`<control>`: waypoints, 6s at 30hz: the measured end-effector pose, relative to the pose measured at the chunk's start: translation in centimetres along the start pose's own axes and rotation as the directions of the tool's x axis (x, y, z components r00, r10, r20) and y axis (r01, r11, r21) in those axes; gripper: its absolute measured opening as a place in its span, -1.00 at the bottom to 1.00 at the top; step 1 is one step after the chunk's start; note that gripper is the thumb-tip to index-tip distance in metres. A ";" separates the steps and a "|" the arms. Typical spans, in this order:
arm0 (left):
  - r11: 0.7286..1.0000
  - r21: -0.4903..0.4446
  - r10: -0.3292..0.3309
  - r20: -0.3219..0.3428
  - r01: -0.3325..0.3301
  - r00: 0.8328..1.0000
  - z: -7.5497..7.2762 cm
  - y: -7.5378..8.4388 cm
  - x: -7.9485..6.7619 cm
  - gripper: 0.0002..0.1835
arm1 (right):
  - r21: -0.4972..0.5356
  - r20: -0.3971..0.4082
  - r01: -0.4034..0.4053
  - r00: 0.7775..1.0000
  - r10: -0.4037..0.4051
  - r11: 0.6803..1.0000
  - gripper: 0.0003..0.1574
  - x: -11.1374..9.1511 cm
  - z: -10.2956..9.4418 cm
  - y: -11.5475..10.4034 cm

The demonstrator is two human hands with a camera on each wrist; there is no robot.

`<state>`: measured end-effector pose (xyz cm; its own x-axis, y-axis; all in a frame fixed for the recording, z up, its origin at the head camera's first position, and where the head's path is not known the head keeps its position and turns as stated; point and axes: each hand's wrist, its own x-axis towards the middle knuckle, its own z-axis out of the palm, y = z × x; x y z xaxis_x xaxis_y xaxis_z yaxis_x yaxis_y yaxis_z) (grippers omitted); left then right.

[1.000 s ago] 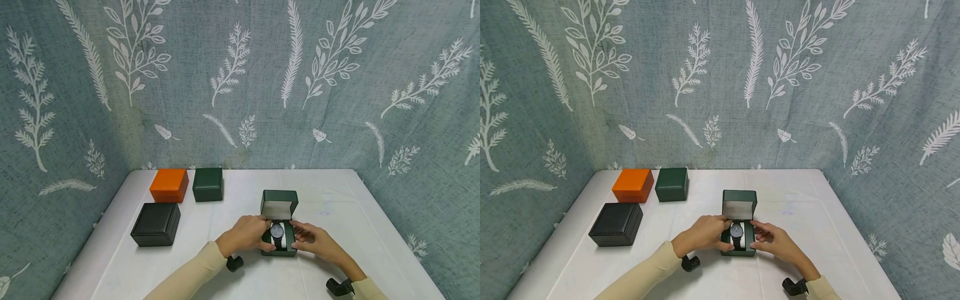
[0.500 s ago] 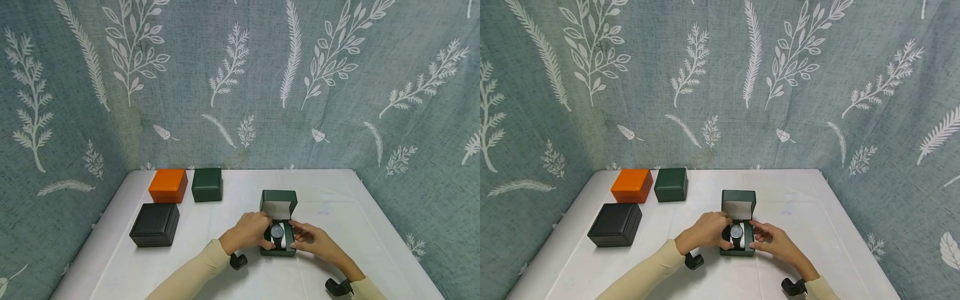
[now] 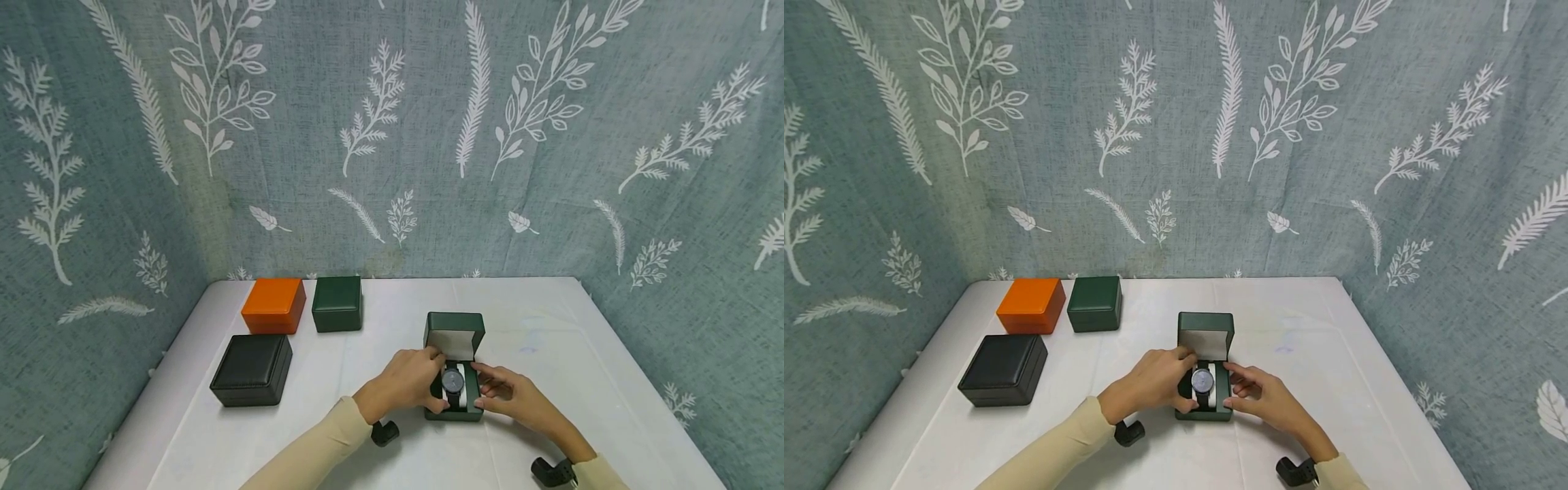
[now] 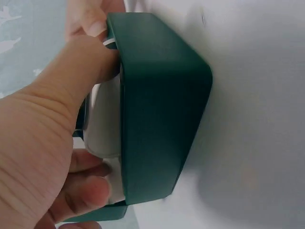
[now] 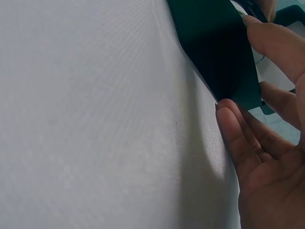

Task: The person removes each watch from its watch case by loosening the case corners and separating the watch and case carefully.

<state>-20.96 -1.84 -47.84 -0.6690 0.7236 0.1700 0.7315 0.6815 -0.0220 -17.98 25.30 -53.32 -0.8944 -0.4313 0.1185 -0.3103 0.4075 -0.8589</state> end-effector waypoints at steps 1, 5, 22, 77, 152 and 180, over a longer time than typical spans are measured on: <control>1.000 -0.015 0.003 0.001 -0.003 1.000 0.1 -0.1 0.0 -0.23 | 0.003 0.002 0.000 1.000 0.000 1.000 -0.14 0.0 0.0 0.0; 0.993 -0.115 0.004 -0.003 -0.004 1.000 0.3 -0.3 -0.1 -0.24 | 0.015 0.007 -0.011 1.000 0.011 1.000 -0.14 0.0 0.0 -0.1; 0.905 -0.420 -0.064 0.027 0.070 0.998 0.8 -0.6 -0.4 -0.24 | 0.013 -0.003 -0.026 1.000 0.026 1.000 -0.15 -0.1 0.2 -0.2; 0.851 -0.525 -0.013 -0.006 0.008 1.000 0.7 -1.4 -0.1 -0.25 | -0.040 0.016 0.064 0.998 -0.063 0.997 -0.14 0.1 -0.1 -0.6; 0.602 -0.798 -0.034 -0.065 -0.032 0.997 0.8 -1.4 -0.5 -0.28 | 0.318 0.023 0.049 0.998 -0.059 0.947 0.17 1.1 2.1 -3.8; 0.624 -0.781 -0.070 -0.092 -0.028 0.993 0.5 -1.3 -0.7 -0.34 | 0.235 -0.013 0.119 0.993 -0.119 0.965 0.00 1.5 2.4 -4.3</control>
<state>-21.47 -3.16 -48.42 -0.7038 0.6606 0.2614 0.5782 0.3187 0.7511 -17.24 20.96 -50.69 -0.8551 -0.4665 0.2264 -0.3297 0.1522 -0.9317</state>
